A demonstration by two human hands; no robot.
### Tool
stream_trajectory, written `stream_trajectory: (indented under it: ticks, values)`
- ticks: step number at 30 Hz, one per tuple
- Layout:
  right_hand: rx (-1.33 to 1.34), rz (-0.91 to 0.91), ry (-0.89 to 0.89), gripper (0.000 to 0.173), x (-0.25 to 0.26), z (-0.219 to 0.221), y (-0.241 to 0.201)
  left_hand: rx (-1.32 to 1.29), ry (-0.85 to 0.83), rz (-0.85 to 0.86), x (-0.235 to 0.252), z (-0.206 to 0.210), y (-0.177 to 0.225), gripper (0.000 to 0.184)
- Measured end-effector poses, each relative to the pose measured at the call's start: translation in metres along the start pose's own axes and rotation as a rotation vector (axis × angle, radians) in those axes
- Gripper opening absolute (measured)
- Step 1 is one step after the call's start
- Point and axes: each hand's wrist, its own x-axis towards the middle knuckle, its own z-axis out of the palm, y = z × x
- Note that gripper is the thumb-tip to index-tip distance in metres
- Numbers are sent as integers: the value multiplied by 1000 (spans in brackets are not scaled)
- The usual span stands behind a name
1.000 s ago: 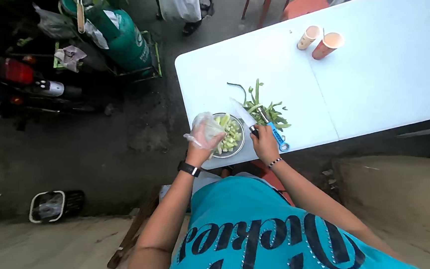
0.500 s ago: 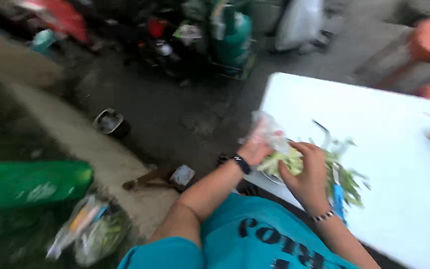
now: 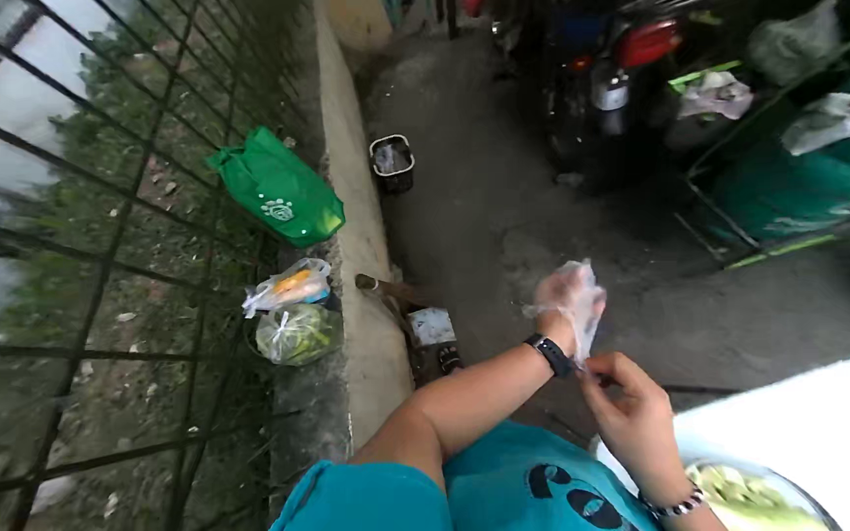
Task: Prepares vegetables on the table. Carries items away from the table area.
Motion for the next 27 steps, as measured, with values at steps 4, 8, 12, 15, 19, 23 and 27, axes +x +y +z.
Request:
stream_trajectory:
  ticks: [4, 8, 12, 15, 19, 23, 27]
  values:
    - [47, -202, -150, 17, 72, 64, -16, -69, 27, 137, 54, -77, 31, 53]
    - [55, -368, -343, 17, 133, 135, -39, -286, 92, 213, 83, -163, 80, 59]
    - [109, -584, -672, 26, 226, 178, -98, -32, 228, 598, 80, -275, 100, 59]
    - [215, -757, -596, 25, 324, 209, -173, -254, 419, 789, 66, -337, 119, 52]
    - [181, -1014, -643, 20, 447, 315, -267, -137, 803, 873, 49, -384, 133, 48]
    - [-50, -1256, -839, 21, 532, 448, -332, -41, 954, 949, 39, -409, 125, 49]
    - [-347, -1508, -1043, 22, 572, 548, -360, -85, 1234, 963, 52, -416, 123, 46]
